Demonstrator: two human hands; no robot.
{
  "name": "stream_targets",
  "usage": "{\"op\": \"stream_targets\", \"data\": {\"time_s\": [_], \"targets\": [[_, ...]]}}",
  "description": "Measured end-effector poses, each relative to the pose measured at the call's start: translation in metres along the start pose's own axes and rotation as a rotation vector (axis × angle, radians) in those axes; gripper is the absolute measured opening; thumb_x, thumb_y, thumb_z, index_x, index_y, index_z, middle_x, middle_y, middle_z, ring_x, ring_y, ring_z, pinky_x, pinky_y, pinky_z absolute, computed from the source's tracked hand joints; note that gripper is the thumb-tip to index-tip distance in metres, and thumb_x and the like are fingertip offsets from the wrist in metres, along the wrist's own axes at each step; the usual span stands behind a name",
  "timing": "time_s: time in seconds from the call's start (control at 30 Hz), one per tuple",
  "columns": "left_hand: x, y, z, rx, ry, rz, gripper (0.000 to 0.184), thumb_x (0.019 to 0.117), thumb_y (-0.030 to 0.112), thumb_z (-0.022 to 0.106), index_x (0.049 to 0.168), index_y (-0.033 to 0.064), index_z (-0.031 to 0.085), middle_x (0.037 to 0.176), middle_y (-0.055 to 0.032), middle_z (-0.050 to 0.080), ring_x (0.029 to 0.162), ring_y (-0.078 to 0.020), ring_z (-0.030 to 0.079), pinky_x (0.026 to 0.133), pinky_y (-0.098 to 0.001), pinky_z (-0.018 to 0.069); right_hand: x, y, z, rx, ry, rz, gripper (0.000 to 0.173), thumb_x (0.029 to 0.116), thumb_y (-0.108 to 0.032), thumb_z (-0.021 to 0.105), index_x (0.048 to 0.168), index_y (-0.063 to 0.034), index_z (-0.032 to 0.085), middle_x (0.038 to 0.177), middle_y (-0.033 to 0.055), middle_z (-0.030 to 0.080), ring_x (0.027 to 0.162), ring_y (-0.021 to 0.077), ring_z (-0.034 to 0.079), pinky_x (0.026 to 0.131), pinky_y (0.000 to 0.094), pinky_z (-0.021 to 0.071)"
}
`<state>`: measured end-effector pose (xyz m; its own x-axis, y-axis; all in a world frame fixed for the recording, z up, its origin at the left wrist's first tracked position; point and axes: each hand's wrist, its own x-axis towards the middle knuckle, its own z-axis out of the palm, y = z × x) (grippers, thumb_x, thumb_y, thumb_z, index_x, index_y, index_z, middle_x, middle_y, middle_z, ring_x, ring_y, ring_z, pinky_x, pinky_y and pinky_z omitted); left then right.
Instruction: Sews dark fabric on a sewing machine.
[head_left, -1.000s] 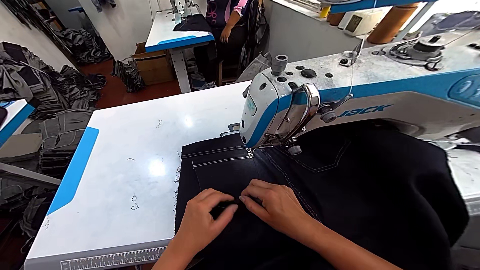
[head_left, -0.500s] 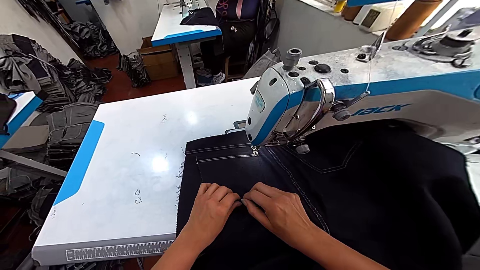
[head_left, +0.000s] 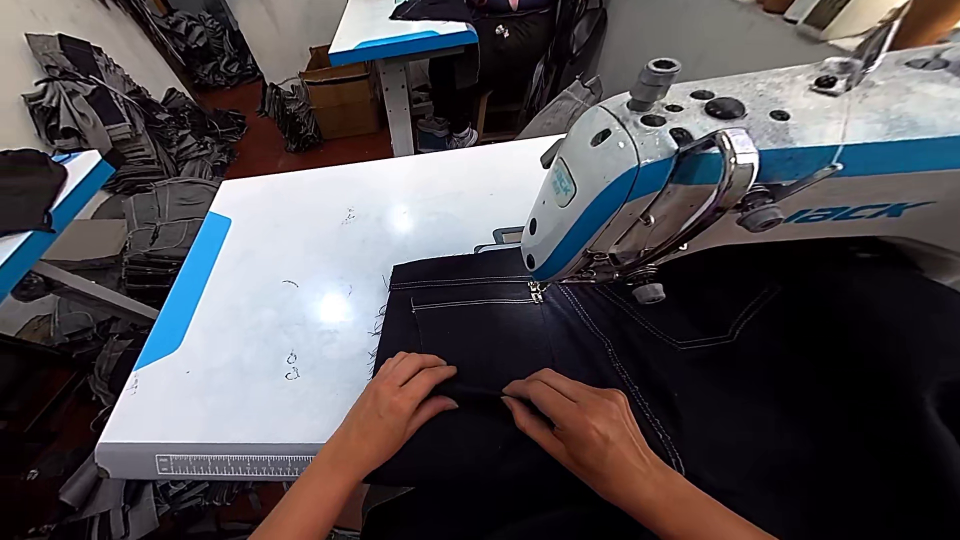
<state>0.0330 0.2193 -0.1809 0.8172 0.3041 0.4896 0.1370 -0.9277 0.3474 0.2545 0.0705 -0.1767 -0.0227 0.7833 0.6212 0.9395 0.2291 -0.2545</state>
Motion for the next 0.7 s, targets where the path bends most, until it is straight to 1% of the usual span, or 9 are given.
{"op": "stream_targets", "data": {"time_s": [0.07,0.17,0.23,0.3,0.4,0.5,0.57,0.63,0.7], "targets": [[-0.001,-0.001,-0.001,0.023,0.0,0.042,0.031,0.099,0.035,0.065,0.116,0.0103,0.074,0.115,-0.0041,0.071,0.11,-0.0174,0.065,0.096,-0.0305,0.0526,-0.001,0.001,0.001,-0.001,0.015,-0.013,0.019,0.0973,-0.02,0.059,0.09,-0.0125,0.075,0.078,0.0004,0.07,0.061,0.0093,0.064,0.046,0.023,0.0447],[0.001,0.0,0.001,0.128,0.003,0.13,0.028,0.101,0.034,0.062,0.112,0.0124,0.075,0.111,-0.001,0.074,0.11,-0.0172,0.067,0.099,-0.033,0.0516,-0.002,0.001,0.002,-0.002,0.027,-0.026,0.019,0.0979,-0.02,0.059,0.09,-0.0122,0.075,0.078,0.0007,0.071,0.062,0.0095,0.065,0.046,0.0229,0.0452],[0.004,-0.001,0.001,0.168,0.024,0.174,0.023,0.1019,0.029,0.062,0.109,0.0129,0.077,0.106,-0.0008,0.075,0.105,-0.0167,0.068,0.096,-0.0321,0.0526,-0.002,0.001,0.002,-0.003,0.028,-0.043,0.019,0.0981,-0.019,0.059,0.09,-0.0112,0.074,0.078,0.0016,0.071,0.062,0.0104,0.065,0.047,0.0235,0.0456],[0.006,-0.004,0.002,0.152,0.06,0.178,0.019,0.1002,0.026,0.064,0.103,0.0144,0.079,0.1,0.0012,0.076,0.1,-0.014,0.069,0.092,-0.0297,0.0533,-0.003,0.001,0.002,-0.013,0.034,-0.083,0.019,0.099,-0.018,0.059,0.09,-0.01,0.074,0.079,0.0029,0.071,0.063,0.0116,0.066,0.047,0.024,0.0458],[0.011,-0.009,0.004,0.059,0.119,0.136,0.013,0.0956,0.024,0.07,0.095,0.0164,0.08,0.096,0.005,0.077,0.097,-0.0107,0.069,0.091,-0.0291,0.0528,-0.006,0.0,0.002,-0.03,0.043,-0.181,0.017,0.1005,-0.014,0.058,0.094,-0.0071,0.072,0.082,0.0064,0.073,0.07,0.0146,0.069,0.053,0.0246,0.0509],[0.016,-0.012,0.004,0.021,0.149,0.158,0.01,0.0936,0.017,0.071,0.09,0.0167,0.081,0.092,0.0042,0.076,0.095,-0.0113,0.068,0.088,-0.0291,0.0516,-0.008,0.0,0.002,-0.044,0.044,-0.259,0.014,0.1001,-0.01,0.058,0.095,-0.0052,0.071,0.083,0.0084,0.073,0.077,0.0181,0.072,0.06,0.0258,0.0549],[0.019,-0.012,-0.001,0.102,0.129,0.277,0.017,0.0958,0.009,0.065,0.092,0.0149,0.081,0.093,0.001,0.076,0.094,-0.0148,0.068,0.086,-0.0312,0.0516,-0.008,-0.002,0.001,-0.051,0.012,-0.279,0.014,0.0997,-0.008,0.057,0.096,-0.0044,0.07,0.082,0.0083,0.072,0.079,0.0197,0.072,0.063,0.027,0.0569],[0.021,-0.011,-0.009,0.231,0.065,0.439,0.022,0.0979,0.004,0.058,0.097,0.0107,0.079,0.097,-0.0033,0.076,0.094,-0.019,0.068,0.086,-0.034,0.053,-0.006,-0.005,-0.002,-0.077,-0.053,-0.276,0.016,0.0993,-0.006,0.055,0.095,-0.0045,0.07,0.082,0.0076,0.071,0.08,0.0206,0.072,0.065,0.0283,0.0583],[0.02,-0.009,-0.014,0.318,-0.023,0.509,0.023,0.0993,0.002,0.055,0.103,0.0082,0.077,0.102,-0.0048,0.076,0.096,-0.0204,0.069,0.087,-0.0338,0.054,-0.002,-0.008,-0.005,-0.116,-0.113,-0.268,0.018,0.0993,-0.006,0.053,0.093,-0.0054,0.07,0.082,0.0061,0.07,0.078,0.0197,0.071,0.06,0.0278,0.0562]]}}
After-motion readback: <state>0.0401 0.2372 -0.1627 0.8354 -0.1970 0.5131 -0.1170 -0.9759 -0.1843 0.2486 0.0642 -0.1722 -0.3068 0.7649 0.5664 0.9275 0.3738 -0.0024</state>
